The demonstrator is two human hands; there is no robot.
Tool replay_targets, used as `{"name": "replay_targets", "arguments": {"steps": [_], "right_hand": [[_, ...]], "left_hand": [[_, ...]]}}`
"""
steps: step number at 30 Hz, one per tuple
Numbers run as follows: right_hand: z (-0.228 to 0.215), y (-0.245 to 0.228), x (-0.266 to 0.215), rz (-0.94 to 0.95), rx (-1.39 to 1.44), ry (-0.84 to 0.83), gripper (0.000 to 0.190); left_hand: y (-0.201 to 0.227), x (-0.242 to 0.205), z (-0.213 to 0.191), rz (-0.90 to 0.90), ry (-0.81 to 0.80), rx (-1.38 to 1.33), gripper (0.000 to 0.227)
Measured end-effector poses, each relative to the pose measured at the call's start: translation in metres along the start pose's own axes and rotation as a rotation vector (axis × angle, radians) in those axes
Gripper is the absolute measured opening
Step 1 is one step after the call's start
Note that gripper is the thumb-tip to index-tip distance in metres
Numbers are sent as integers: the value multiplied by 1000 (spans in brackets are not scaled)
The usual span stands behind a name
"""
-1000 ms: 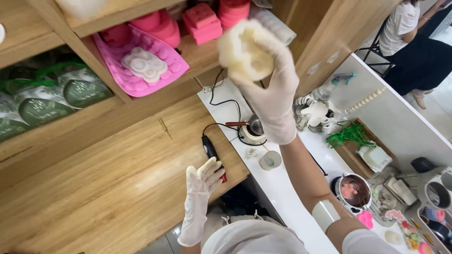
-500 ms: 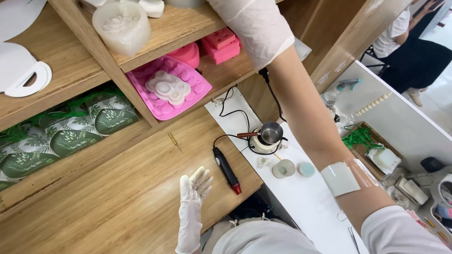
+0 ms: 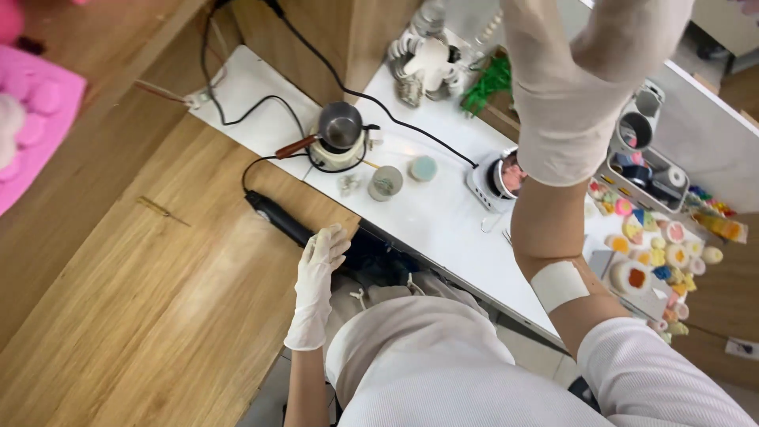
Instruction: The person, wearing gloves, spoons melted soap base from a melting pot and works with colorful molded soap shapes on the workbench. They press a mold, demold a shaped soap bar, place it on a shelf, and continue handling and arranging molded soaps near the pot.
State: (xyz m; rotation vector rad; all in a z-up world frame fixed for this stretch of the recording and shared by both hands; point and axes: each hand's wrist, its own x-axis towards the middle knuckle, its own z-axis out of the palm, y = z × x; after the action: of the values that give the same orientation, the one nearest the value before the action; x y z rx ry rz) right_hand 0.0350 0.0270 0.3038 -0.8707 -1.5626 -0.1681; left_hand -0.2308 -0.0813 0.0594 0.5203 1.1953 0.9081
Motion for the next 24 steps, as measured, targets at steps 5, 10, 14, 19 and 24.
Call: {"name": "replay_targets", "arguments": {"steps": [5, 10, 14, 19, 24], "right_hand": [[-104, 5, -38, 45, -159, 69, 18], [-197, -10, -109, 293, -203, 109, 22], [-268, -46, -164, 526, -446, 117, 23], [-357, -50, -243, 879, -408, 396, 21], [-394, -58, -290, 1055, -421, 473, 19]], "left_hand": [[-61, 42, 68, 11, -45, 244, 49], [-93, 86, 182, 410, -186, 1184, 76], [-142, 178, 202, 883, -112, 1456, 101], [-134, 212, 215, 623, -54, 1741, 89], [-142, 220, 226, 447, 14, 1597, 83]]}}
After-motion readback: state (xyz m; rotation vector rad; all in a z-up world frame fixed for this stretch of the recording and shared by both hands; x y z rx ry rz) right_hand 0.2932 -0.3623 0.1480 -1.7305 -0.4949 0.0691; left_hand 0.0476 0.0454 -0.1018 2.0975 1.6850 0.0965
